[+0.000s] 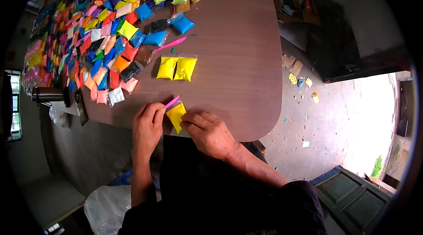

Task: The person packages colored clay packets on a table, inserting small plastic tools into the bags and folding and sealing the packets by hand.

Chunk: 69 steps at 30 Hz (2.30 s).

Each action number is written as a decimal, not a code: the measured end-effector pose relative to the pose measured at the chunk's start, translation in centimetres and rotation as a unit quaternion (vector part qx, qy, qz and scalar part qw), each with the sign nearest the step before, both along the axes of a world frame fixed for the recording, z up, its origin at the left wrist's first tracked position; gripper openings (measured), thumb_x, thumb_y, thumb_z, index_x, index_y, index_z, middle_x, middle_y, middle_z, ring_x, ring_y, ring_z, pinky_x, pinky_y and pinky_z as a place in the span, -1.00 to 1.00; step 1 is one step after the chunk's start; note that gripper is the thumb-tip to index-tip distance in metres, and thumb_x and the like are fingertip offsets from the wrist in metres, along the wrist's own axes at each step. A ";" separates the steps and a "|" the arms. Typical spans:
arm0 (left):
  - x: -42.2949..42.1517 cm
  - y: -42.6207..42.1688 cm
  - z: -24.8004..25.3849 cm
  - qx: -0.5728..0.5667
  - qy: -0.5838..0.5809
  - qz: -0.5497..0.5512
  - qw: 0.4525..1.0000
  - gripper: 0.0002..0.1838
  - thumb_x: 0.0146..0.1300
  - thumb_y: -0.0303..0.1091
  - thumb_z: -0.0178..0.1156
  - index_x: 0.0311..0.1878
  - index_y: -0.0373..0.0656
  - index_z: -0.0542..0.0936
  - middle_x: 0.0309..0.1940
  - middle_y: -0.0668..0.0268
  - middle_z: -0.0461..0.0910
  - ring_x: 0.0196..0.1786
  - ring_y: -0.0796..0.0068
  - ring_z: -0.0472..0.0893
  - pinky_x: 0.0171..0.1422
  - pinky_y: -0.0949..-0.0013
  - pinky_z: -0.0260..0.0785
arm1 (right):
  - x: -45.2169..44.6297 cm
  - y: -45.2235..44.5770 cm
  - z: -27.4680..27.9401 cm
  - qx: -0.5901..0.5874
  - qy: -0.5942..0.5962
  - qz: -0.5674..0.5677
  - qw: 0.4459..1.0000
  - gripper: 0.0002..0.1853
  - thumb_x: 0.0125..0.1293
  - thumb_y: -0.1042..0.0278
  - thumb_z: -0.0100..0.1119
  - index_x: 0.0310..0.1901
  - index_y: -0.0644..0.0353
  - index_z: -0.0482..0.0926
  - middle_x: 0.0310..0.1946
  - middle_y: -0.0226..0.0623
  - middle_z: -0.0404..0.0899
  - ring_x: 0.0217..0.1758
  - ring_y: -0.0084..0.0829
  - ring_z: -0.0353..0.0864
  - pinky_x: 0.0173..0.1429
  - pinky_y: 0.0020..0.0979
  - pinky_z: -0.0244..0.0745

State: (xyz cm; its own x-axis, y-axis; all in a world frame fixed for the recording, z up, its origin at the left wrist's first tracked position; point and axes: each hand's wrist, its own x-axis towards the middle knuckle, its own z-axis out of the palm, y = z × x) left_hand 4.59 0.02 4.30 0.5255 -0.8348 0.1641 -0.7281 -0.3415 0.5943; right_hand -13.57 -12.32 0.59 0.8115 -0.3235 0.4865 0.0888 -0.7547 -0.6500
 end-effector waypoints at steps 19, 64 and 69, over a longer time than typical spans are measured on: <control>-1.3 3.5 -0.4 -0.029 0.034 0.060 0.997 -0.92 0.42 -0.51 0.35 -0.08 -0.26 0.67 -0.25 0.05 0.72 -0.21 0.05 0.75 -0.13 0.19 0.59 | 0.1 0.1 0.1 -0.003 0.001 -0.008 1.000 -0.62 0.12 0.63 0.42 0.02 0.21 0.75 0.03 -0.22 0.70 0.02 -0.14 0.72 0.12 -0.19 0.66; -1.2 1.6 -1.0 -0.012 0.014 0.008 1.000 -0.92 0.39 -0.47 0.35 -0.10 -0.18 0.68 -0.22 0.06 0.73 -0.18 -0.13 0.73 -0.12 0.04 0.60 | 0.9 0.2 0.5 -0.003 0.003 -0.010 1.000 -0.63 0.08 0.61 0.49 -0.02 0.22 0.72 0.04 -0.21 0.69 0.07 -0.08 0.70 0.14 -0.16 0.70; -0.1 1.6 -1.4 -0.016 -0.001 0.040 0.999 -0.95 0.43 -0.44 0.32 -0.11 -0.14 0.65 -0.24 0.06 0.71 -0.19 -0.17 0.70 -0.15 -0.01 0.58 | 1.0 0.3 0.6 0.037 0.008 -0.017 0.999 -0.66 0.09 0.59 0.50 -0.05 0.20 0.73 0.03 -0.20 0.69 0.11 -0.06 0.69 0.16 -0.15 0.70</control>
State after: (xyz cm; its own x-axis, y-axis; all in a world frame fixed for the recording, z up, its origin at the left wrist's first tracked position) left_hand 4.52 1.60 2.91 0.5896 -0.7848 0.1912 -0.7011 -0.3797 0.6035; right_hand -12.61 -12.04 1.24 0.8077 -0.3849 0.4466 0.0532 -0.7068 -0.7054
